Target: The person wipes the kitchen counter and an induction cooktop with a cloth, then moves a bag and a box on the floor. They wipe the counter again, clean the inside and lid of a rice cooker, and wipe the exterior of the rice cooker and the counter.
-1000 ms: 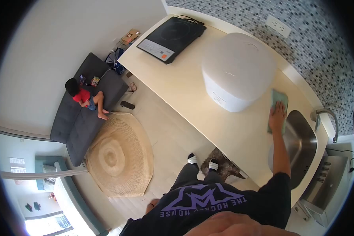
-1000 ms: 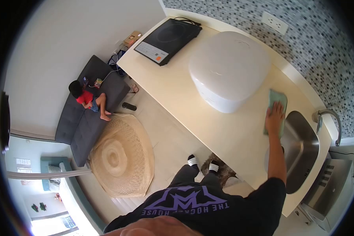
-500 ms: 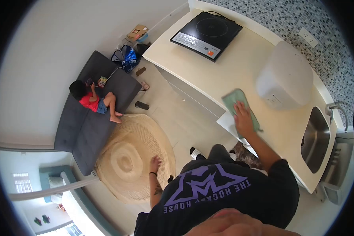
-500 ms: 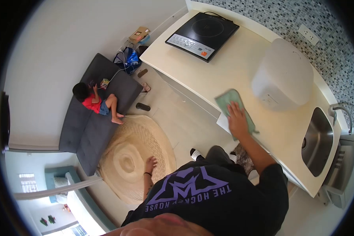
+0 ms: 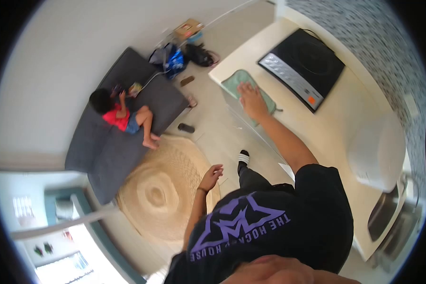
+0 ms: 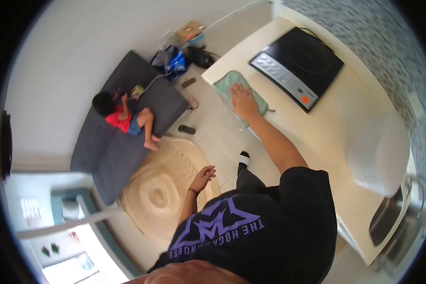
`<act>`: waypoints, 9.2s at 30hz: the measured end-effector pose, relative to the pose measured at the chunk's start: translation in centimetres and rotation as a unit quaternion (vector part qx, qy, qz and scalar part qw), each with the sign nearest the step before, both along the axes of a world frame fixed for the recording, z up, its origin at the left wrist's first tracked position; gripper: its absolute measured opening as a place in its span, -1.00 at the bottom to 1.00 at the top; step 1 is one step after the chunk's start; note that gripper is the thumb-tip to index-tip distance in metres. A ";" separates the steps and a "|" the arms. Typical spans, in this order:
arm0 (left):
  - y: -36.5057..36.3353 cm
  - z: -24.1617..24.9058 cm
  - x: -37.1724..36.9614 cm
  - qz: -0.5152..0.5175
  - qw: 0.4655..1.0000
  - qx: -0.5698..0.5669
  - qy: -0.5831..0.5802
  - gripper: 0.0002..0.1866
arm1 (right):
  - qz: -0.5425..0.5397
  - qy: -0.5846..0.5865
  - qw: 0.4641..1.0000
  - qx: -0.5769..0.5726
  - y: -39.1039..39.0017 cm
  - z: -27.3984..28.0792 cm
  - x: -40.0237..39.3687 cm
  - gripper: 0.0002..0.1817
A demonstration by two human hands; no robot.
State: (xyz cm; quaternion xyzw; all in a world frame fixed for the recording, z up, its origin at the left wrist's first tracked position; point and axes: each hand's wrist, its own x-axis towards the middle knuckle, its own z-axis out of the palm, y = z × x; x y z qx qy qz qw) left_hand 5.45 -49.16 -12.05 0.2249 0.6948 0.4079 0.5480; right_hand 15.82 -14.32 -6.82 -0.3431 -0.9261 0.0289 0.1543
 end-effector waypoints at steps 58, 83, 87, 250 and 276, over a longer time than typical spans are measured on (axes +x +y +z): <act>21.6 -9.2 -43.5 -0.109 0.948 -0.290 0.079 -0.66 | -0.241 0.031 0.960 -0.138 4.4 2.9 -6.6 -0.36; 76.7 5.0 -2.1 -0.501 0.542 0.458 0.495 -0.23 | -0.547 0.474 0.681 -0.110 8.9 6.4 -16.9 -0.70; 83.2 5.7 3.6 -0.536 0.523 0.444 0.492 -0.26 | -0.626 0.492 0.596 -0.104 4.6 6.7 -18.4 -0.79; 39.2 12.1 -54.2 -0.204 0.666 0.073 -0.714 0.23 | -0.133 0.361 0.586 -0.713 7.2 5.4 -45.2 -0.75; 41.5 15.3 -55.0 -0.389 0.764 0.100 -0.505 0.23 | -0.103 0.342 0.627 -0.692 9.6 7.5 -45.7 -0.78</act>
